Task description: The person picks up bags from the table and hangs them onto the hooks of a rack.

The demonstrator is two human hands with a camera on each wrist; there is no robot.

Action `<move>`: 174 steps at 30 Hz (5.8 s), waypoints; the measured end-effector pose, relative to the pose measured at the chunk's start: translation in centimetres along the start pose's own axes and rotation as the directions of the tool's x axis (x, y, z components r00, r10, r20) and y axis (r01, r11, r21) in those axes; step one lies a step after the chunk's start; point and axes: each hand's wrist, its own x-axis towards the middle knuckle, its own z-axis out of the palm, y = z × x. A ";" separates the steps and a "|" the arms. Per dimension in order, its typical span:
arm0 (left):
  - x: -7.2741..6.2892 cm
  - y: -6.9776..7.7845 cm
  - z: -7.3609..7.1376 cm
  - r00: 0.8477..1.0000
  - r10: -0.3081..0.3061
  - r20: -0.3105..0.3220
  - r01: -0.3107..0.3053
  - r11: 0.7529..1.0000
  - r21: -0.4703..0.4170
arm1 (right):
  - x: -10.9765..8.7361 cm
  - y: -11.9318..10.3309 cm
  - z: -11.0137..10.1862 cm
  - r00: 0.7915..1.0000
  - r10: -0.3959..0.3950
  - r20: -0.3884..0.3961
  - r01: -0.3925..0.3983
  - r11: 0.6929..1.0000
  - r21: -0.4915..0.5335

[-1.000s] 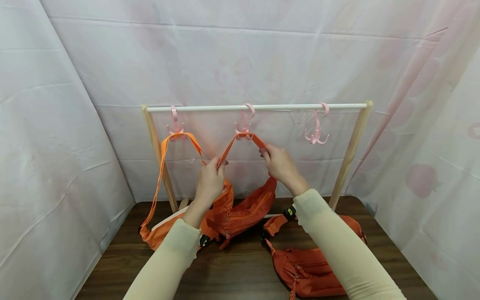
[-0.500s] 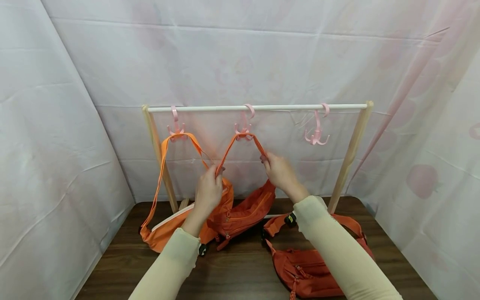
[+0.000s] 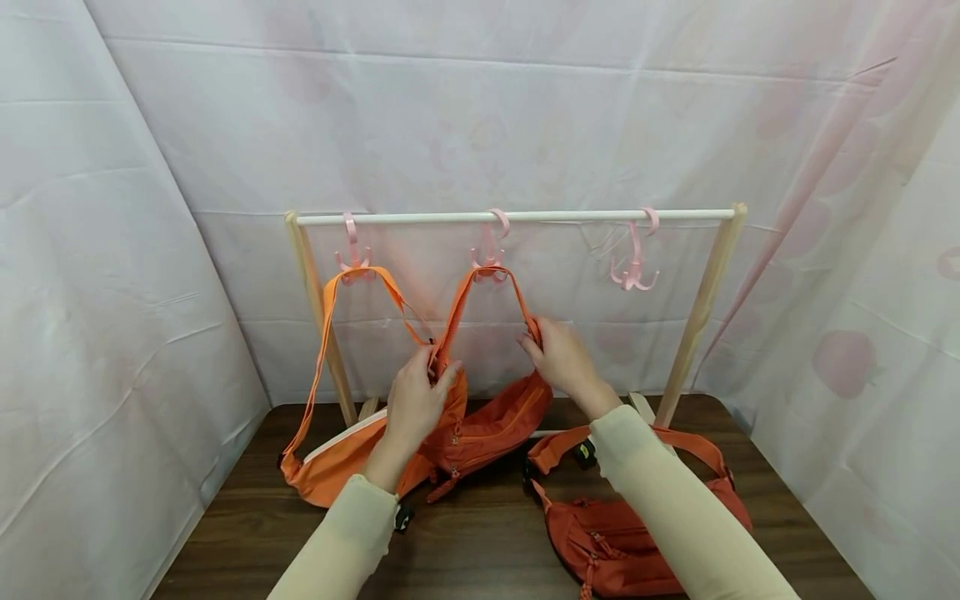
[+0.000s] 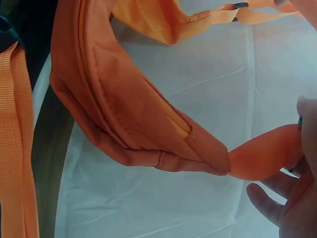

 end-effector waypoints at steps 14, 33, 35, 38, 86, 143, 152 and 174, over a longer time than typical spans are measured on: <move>-2.0 -0.7 0.2 1.000 0.005 0.027 -0.005 1.000 0.003 | -2.0 1.6 0.6 0.995 0.084 0.048 -0.087 0.994 0.062; -4.4 -1.3 0.1 1.000 0.009 0.001 -0.009 1.000 -0.013 | -4.3 2.6 0.1 0.990 0.121 0.074 -0.122 0.992 0.015; -4.6 -1.4 0.0 1.000 0.010 -0.009 -0.010 1.000 -0.011 | -4.6 2.6 0.0 0.991 0.116 0.072 -0.116 0.993 0.001; -4.9 -1.4 -0.2 1.000 0.011 -0.023 -0.011 1.000 -0.003 | -5.1 2.5 -0.3 0.991 0.113 0.070 -0.112 0.994 -0.017; -8.5 0.7 -1.0 0.896 0.425 -0.131 -0.397 0.897 0.193 | -12.9 7.5 -5.6 0.975 0.151 0.162 -0.108 0.963 -0.246; -10.0 3.3 8.7 0.829 0.237 0.506 -0.241 0.969 -0.059 | -14.8 15.4 -2.5 0.894 0.202 0.400 -0.018 0.908 -0.419; -10.1 3.5 9.1 0.829 0.226 0.511 -0.225 0.972 -0.066 | -15.2 15.8 -1.7 0.937 0.078 0.341 0.092 0.886 -0.455; -9.6 4.5 10.1 0.855 0.265 0.445 -0.276 0.960 -0.043 | -15.3 13.2 -3.2 0.969 -0.077 0.234 0.172 0.892 -0.419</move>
